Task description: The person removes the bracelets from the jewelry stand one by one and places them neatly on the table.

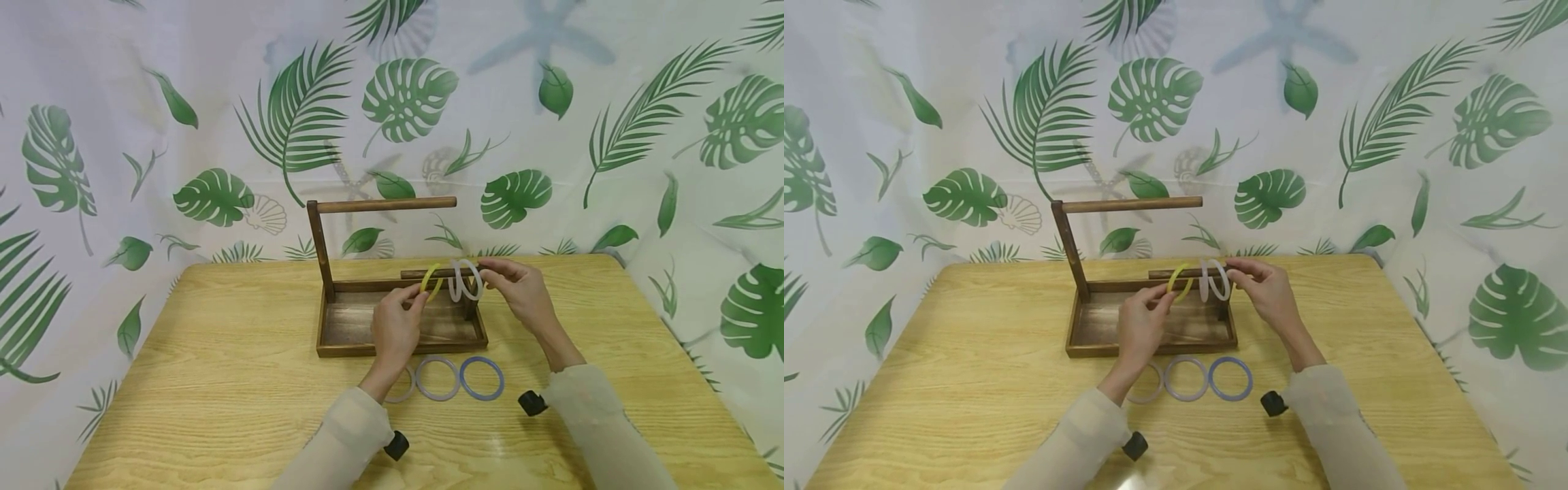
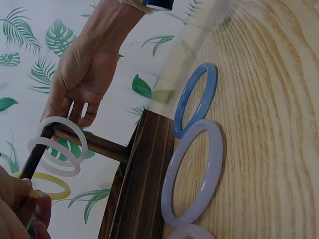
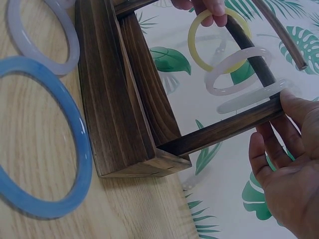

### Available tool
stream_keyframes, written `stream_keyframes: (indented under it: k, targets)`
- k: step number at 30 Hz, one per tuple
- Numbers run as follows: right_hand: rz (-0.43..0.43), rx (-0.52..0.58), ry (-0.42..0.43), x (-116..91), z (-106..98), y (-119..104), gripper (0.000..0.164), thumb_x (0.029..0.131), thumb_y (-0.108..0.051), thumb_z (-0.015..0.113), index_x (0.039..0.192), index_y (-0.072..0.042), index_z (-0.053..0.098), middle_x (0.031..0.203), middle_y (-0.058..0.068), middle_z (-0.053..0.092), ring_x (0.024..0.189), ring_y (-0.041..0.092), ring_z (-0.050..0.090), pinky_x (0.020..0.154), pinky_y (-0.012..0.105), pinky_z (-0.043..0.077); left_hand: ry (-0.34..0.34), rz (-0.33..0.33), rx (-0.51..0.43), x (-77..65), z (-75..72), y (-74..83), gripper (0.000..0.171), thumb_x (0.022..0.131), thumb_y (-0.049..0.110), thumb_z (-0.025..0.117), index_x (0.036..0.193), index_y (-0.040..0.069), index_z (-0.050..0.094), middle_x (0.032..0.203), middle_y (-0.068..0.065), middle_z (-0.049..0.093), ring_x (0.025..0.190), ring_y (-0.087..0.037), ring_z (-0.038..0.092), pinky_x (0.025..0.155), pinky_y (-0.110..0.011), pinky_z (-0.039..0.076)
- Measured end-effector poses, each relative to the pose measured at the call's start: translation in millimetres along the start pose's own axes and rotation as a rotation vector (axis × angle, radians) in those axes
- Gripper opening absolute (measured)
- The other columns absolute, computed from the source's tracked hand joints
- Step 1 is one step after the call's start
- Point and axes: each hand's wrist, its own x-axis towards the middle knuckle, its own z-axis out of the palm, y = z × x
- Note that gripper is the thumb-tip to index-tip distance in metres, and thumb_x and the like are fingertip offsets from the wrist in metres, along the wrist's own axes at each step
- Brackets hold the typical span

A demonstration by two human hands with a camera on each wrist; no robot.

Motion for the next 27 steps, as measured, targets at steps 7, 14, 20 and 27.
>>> stream_keyframes:
  k: [7,14,20,27]
  targets:
    - [-0.004,-0.029,0.009,0.2,-0.9,3.6,0.036,0.102,-0.021,0.069,0.129,0.003,0.069,0.101,-0.013,0.073,0.093,0.025,0.065,0.076,0.021,0.054,0.001,0.003,0.001,0.0,-0.4,-0.1,0.02,0.095,0.024,0.077,0.112,0.013,0.082,0.092,0.003,0.076,0.072,-0.01,0.07,0.051,-0.024,0.047]
    - [-0.025,-0.023,0.006,0.4,-0.1,5.0,0.037,0.103,-0.02,0.068,0.129,0.006,0.068,0.102,-0.012,0.074,0.093,0.024,0.065,0.077,0.021,0.054,0.003,0.015,0.005,0.1,-1.6,-2.0,0.021,0.096,0.024,0.076,0.112,0.012,0.081,0.091,0.002,0.076,0.072,-0.011,0.07,0.051,-0.024,0.048]
    - [-0.019,-0.023,0.011,0.2,0.1,4.3,0.035,0.102,-0.019,0.068,0.128,0.005,0.069,0.101,-0.012,0.074,0.092,0.026,0.065,0.076,0.021,0.054,0.007,0.024,0.013,-0.1,-1.7,-2.4,0.022,0.096,0.025,0.076,0.112,0.012,0.082,0.09,0.003,0.075,0.071,-0.01,0.068,0.051,-0.024,0.047]
    - [-0.018,-0.023,0.009,-0.4,-0.5,4.2,0.035,0.102,-0.021,0.069,0.128,0.003,0.07,0.099,-0.013,0.073,0.091,0.029,0.064,0.075,0.022,0.053,-0.002,0.014,0.009,0.1,-4.9,-2.5,0.021,0.096,0.023,0.077,0.112,0.011,0.081,0.091,0.001,0.076,0.072,-0.011,0.069,0.052,-0.024,0.048]
